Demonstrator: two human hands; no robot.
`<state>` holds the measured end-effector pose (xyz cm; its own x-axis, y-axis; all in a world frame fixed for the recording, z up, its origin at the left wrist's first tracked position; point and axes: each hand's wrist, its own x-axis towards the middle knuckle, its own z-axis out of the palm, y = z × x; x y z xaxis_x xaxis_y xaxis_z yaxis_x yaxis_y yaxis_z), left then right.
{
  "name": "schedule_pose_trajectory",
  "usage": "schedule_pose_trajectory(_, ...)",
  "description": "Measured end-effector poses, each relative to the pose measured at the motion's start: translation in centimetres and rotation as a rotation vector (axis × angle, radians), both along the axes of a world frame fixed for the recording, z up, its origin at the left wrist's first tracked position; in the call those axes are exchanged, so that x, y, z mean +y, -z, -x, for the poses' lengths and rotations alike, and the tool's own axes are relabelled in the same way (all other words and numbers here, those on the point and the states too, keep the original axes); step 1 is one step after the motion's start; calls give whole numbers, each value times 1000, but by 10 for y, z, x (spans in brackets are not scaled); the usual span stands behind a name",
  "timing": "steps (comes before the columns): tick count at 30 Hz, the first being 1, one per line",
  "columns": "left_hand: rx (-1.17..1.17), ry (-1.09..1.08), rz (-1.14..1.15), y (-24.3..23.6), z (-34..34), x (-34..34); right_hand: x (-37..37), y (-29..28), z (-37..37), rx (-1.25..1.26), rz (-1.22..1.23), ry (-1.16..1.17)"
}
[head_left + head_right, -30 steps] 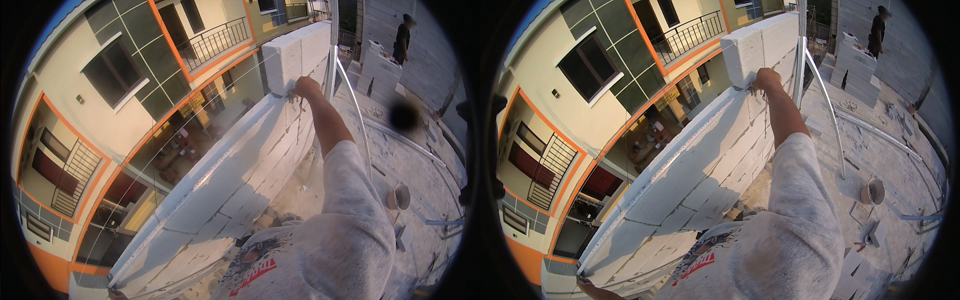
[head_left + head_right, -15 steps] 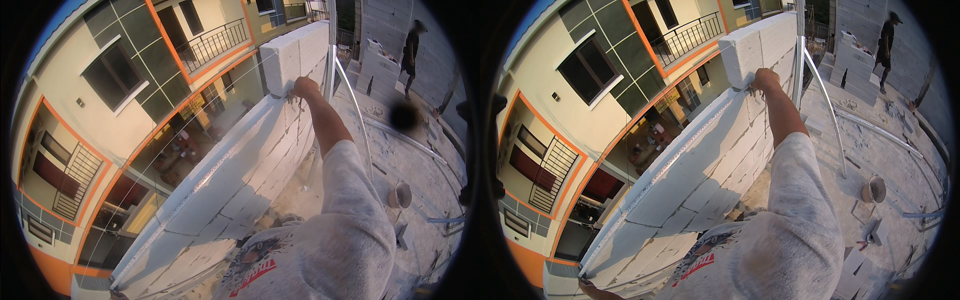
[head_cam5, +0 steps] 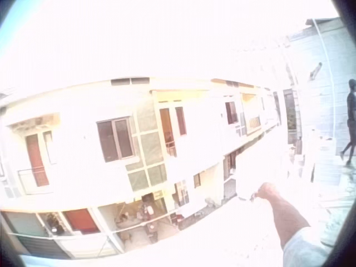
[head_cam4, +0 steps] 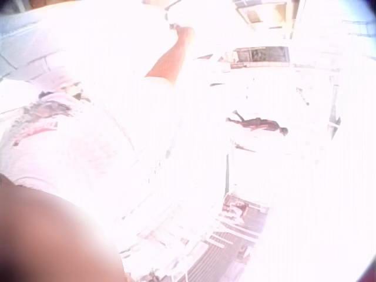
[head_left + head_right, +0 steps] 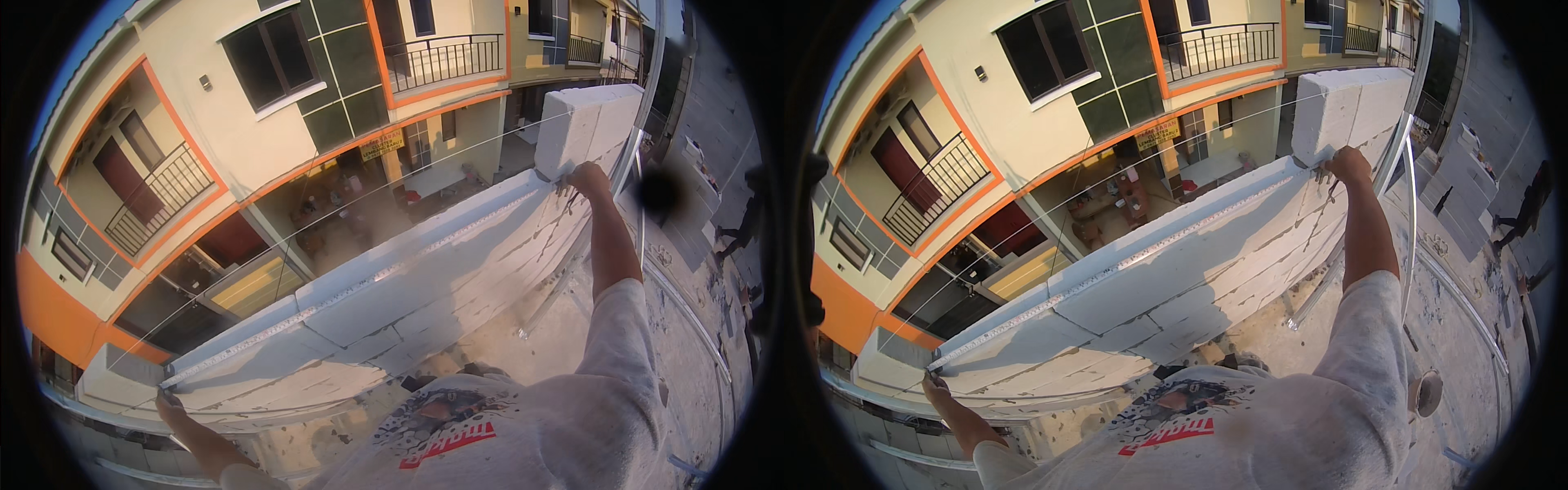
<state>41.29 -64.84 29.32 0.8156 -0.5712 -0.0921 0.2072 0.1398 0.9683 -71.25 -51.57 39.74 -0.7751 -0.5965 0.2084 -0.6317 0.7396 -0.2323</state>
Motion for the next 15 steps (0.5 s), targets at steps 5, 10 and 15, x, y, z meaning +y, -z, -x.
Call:
schedule_pose_trajectory(5,247,-149,43,-18,31,10,-5,21,48,185,23,-293)
schedule_pose_trajectory(10,249,-223,51,-38,67,21,-15,34,86,323,-70,-414)
schedule_pose_trajectory(15,205,-213,24,-43,73,25,-12,30,78,189,-13,-355)
